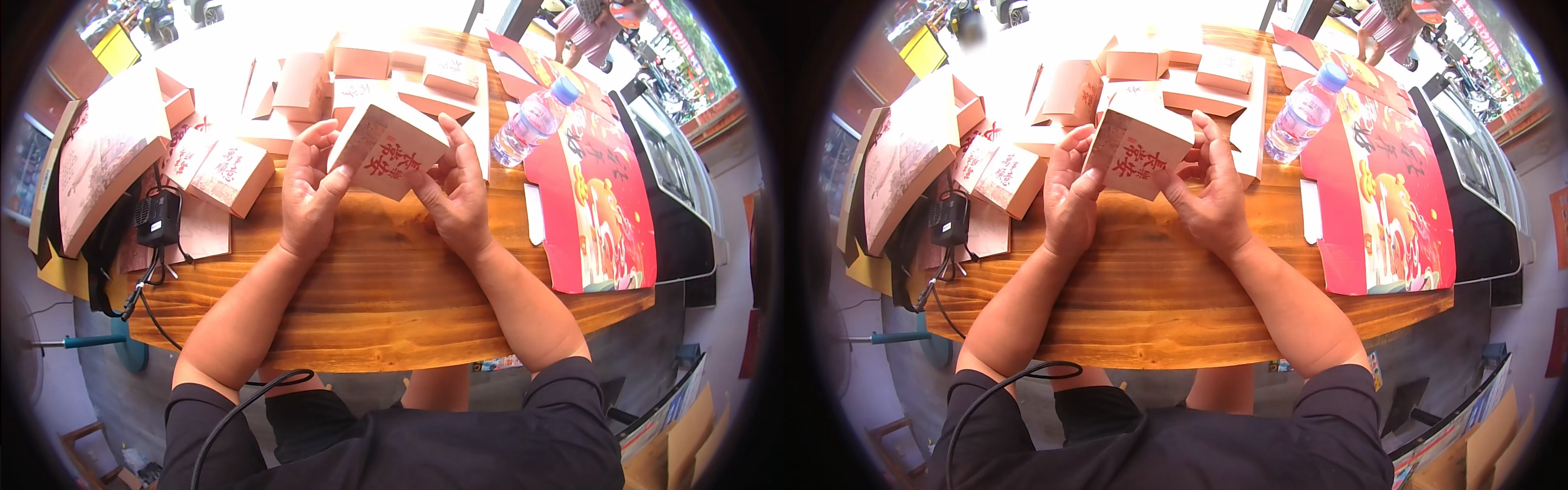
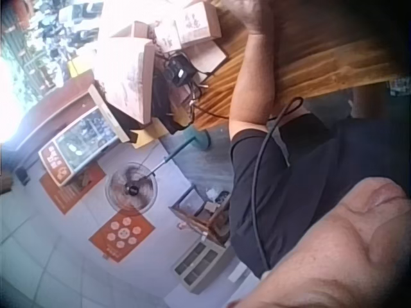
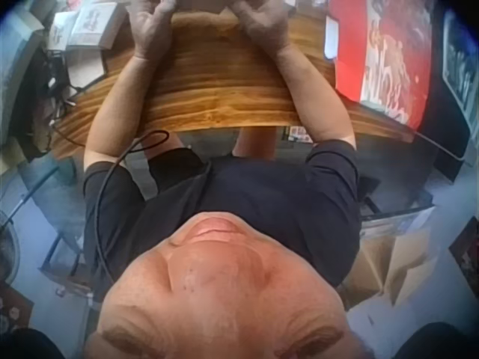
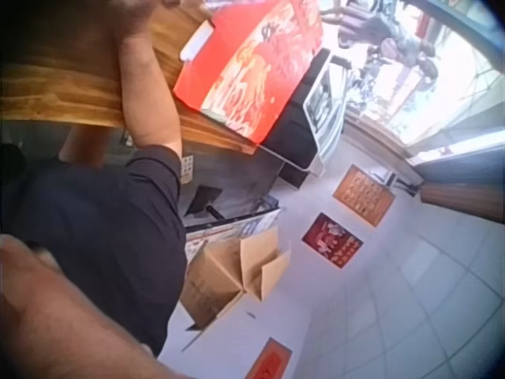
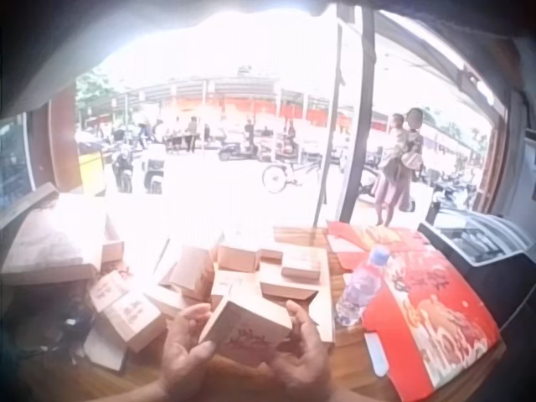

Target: The person assembles small pink cardboard boxes with red Chinese characters by folding flaps and tucking tabs into slots. They handle each box one at a time, repeatedly folding and closing them on a wooden table.

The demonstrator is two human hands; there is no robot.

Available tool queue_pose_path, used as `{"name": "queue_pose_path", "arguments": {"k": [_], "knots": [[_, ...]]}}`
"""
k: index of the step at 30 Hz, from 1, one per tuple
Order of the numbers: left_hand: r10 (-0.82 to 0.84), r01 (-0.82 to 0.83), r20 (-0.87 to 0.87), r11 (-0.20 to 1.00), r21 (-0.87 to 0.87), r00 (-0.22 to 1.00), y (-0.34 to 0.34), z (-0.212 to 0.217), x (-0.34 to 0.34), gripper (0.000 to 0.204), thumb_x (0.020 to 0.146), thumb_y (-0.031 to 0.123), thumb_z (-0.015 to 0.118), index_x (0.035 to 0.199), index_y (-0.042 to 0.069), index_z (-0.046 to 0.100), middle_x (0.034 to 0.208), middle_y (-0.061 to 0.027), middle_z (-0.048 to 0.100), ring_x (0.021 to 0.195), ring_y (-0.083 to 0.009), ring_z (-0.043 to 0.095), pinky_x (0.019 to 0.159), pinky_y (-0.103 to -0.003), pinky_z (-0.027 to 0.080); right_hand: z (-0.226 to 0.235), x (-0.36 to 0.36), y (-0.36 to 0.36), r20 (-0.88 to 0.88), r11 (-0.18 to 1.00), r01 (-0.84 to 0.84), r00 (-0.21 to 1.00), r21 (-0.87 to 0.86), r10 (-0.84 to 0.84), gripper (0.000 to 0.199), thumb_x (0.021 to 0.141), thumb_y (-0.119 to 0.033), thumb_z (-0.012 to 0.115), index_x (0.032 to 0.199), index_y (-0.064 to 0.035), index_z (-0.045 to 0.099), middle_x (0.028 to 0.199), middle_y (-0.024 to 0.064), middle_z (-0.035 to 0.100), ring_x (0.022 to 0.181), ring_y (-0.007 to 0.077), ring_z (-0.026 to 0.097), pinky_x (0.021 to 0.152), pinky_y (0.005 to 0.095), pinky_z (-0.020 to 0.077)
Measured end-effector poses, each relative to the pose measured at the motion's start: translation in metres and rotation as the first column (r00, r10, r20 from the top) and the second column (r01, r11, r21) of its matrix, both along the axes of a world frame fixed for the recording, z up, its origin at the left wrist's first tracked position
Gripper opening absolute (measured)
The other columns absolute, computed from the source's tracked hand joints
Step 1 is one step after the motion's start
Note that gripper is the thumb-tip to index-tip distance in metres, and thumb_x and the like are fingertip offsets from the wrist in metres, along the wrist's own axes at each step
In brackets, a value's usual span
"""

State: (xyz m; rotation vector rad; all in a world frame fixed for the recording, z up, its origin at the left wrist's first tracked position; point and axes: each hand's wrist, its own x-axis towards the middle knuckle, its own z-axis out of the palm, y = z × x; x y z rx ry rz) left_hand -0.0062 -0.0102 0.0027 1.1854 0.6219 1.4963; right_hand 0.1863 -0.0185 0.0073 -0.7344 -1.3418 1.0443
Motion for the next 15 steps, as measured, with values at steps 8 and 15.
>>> {"name": "queue_pose_path", "arguments": {"k": [8,15], "knots": [[-0.06,0.06,-0.01,0.998,0.0,0.998,-0.003,0.0048,-0.0016,0.049,0.094,0.017,0.06,0.137,0.002,0.043,0.122,-0.0083,0.055,0.116,-0.0156,0.051,0.101,-0.033,0.042,-0.0024,0.0015,0.0032,0.024,0.997,-0.072,0.997,-0.018,0.073,0.07,0.085,-0.008,0.074,0.143,0.0004,0.036,0.124,0.0075,0.058,0.11,0.0149,0.059,0.089,0.0293,0.0505],[-0.004,0.009,-0.073,0.998,0.065,0.997,0.0007,-0.001,-0.0004,0.045,0.098,0.023,0.056,0.134,-0.001,0.045,0.126,-0.0083,0.055,0.118,-0.0167,0.051,0.102,-0.033,0.04,-0.0038,-0.0006,0.0006,0.007,0.998,-0.049,0.999,0.037,0.049,0.06,0.086,-0.013,0.076,0.135,-0.0006,0.044,0.121,0.0072,0.061,0.108,0.0144,0.06,0.089,0.0295,0.0512]]}}
